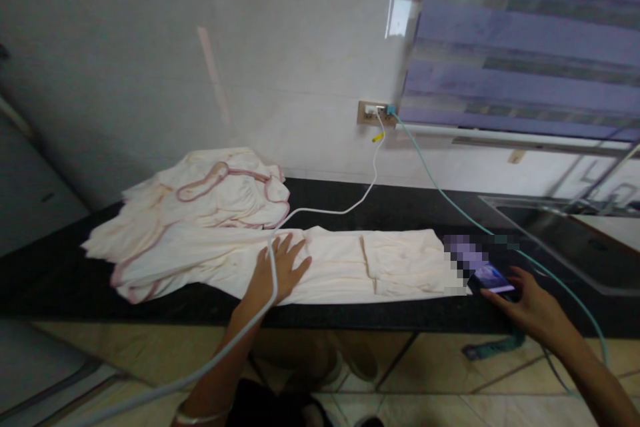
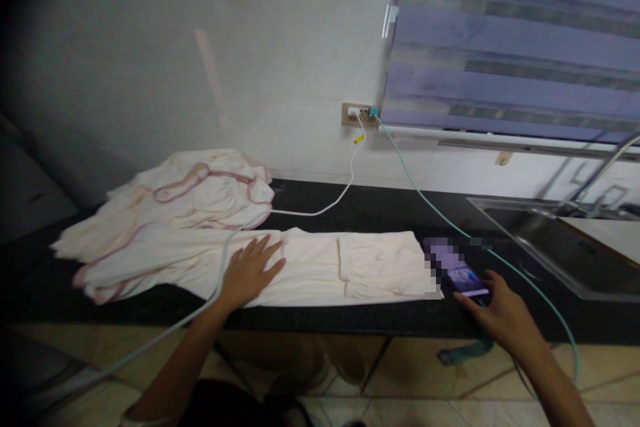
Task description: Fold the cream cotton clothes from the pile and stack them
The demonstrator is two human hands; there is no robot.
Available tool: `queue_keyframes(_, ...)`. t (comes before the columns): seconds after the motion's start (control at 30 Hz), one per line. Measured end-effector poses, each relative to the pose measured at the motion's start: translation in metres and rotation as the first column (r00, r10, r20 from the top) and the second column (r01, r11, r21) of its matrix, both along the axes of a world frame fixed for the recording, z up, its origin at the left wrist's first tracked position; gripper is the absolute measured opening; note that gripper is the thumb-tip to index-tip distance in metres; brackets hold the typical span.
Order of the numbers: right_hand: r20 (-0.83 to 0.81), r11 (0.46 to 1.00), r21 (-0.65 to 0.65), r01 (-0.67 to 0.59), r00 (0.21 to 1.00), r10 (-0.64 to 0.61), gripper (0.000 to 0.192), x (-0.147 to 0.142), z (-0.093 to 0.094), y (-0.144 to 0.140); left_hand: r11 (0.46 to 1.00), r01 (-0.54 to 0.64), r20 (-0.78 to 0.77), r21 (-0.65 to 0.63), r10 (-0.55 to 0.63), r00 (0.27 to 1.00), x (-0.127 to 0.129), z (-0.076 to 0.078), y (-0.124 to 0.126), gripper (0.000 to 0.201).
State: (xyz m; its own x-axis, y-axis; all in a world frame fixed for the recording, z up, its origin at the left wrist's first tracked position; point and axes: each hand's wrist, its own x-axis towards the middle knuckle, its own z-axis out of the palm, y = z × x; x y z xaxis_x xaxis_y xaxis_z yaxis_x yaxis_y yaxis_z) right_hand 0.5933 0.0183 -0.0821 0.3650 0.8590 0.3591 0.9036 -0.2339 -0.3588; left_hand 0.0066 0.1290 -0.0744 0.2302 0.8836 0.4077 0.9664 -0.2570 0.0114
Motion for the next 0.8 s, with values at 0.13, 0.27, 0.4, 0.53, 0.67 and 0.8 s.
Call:
queue_keyframes(0.13, 0.128, 0.988, -0.048, 0.150, 0.982, -0.142, 0.106, 0.027, 0.005, -0.004, 1.000, -0.007, -0.024, 0.016, 0.007, 1.000, -0.001, -0.007, 0.004, 0.054)
queue_keyframes(0.27, 0.166, 0.981, -0.064, 0.181, 0.972, -0.168, 0.103, 0.038, 0.010, 0.005, 1.000, 0.007, -0.018, 0.002, -0.007, 1.000, -0.004, -0.009, 0.005, 0.056)
queue_keyframes(0.4, 0.107, 0.988, -0.094, 0.125, 0.988, -0.115, 0.103, 0.035, 0.014, 0.024, 1.000, 0.012, -0.026, -0.011, -0.012, 1.000, -0.006, -0.008, 0.006, 0.057)
queue_keyframes(0.53, 0.114, 0.992, -0.078, 0.096, 0.990, -0.087, 0.096, 0.022, 0.019, 0.045, 1.000, -0.002, -0.040, -0.019, 0.002, 0.999, -0.006, -0.009, 0.007, 0.056)
queue_keyframes(0.67, 0.164, 0.990, -0.093, 0.102, 0.983, -0.086, 0.085, 0.000, 0.021, 0.059, 1.000, -0.006, -0.013, -0.011, 0.006, 1.000, -0.005, -0.008, 0.007, 0.054)
queue_keyframes(0.8, 0.263, 0.973, -0.109, 0.204, 0.950, -0.170, 0.076, -0.023, 0.018, 0.063, 1.000, 0.027, 0.003, -0.015, -0.027, 1.000, -0.005, -0.003, 0.004, 0.053)
